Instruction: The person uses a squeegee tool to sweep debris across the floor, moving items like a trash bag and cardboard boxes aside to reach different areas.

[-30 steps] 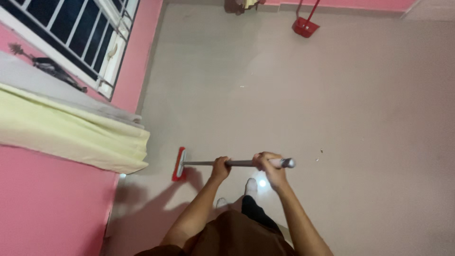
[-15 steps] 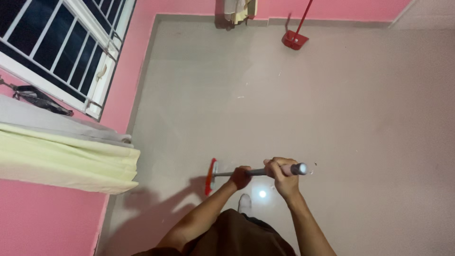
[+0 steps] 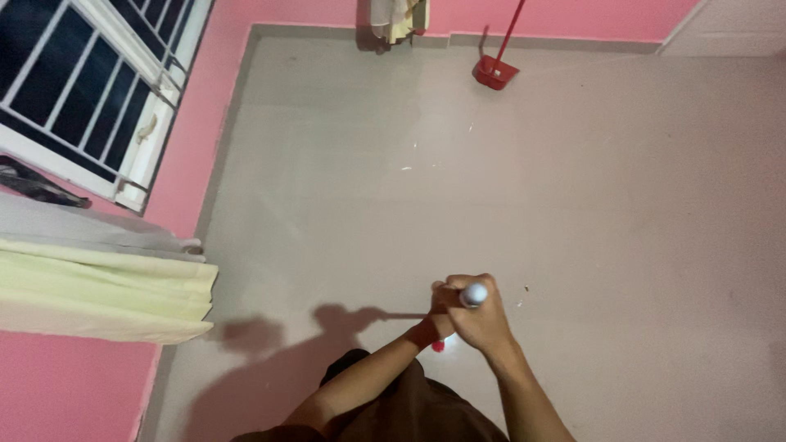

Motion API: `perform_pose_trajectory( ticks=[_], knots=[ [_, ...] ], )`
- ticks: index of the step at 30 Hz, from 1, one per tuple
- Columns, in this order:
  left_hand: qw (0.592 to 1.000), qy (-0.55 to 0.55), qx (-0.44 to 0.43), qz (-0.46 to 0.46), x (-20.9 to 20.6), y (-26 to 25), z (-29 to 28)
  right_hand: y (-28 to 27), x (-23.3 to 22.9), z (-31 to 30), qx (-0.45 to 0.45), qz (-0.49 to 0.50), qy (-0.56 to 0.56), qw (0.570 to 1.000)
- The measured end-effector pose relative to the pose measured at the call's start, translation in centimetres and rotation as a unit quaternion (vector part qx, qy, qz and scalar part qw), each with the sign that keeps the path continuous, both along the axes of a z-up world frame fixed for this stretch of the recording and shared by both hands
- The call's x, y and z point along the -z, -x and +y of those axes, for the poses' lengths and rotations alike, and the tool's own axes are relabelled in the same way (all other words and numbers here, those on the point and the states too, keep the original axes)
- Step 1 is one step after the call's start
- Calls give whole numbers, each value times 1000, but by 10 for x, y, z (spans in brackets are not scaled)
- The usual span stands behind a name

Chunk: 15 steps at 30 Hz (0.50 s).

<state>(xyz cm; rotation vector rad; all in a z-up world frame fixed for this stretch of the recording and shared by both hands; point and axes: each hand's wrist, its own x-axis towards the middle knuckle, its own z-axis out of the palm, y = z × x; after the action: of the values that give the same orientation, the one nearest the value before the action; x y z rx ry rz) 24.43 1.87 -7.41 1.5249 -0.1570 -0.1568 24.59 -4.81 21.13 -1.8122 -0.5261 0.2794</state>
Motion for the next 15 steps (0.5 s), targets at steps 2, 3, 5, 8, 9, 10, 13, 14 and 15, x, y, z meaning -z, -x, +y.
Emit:
perform_pose_trajectory(
  ticks=[2, 3, 5, 8, 9, 10, 13, 14, 15],
  knots=[
    [999, 29, 16, -10, -15, 1, -4, 5, -10, 5, -2, 115, 18, 993],
    [998, 47, 36, -24, -25, 6, -1, 6, -16, 5, 0, 113, 18, 993],
    [995, 60, 61, -42, -44, 4, 1, 7, -23, 3, -27, 94, 32, 995],
    [994, -45, 93, -39, -63, -10, 5, 1, -28, -7, -9, 146, -43, 988],
    [991, -90, 60, -79, -65, -17, 8, -5, -27, -10, -7, 144, -46, 988],
    [984, -132, 25, -115, -64, -20, 8, -14, -27, -18, -11, 21, -83, 996],
    [937, -255, -80, -224, -49, -28, 14, -30, -19, -39, 14, -82, -118, 990],
    [936, -256, -79, -227, -41, -33, 19, -36, -16, -39, 45, -64, -118, 990],
    [920, -279, -124, -246, -33, -38, 25, -40, -11, -37, 45, -68, -120, 989]
  ],
)
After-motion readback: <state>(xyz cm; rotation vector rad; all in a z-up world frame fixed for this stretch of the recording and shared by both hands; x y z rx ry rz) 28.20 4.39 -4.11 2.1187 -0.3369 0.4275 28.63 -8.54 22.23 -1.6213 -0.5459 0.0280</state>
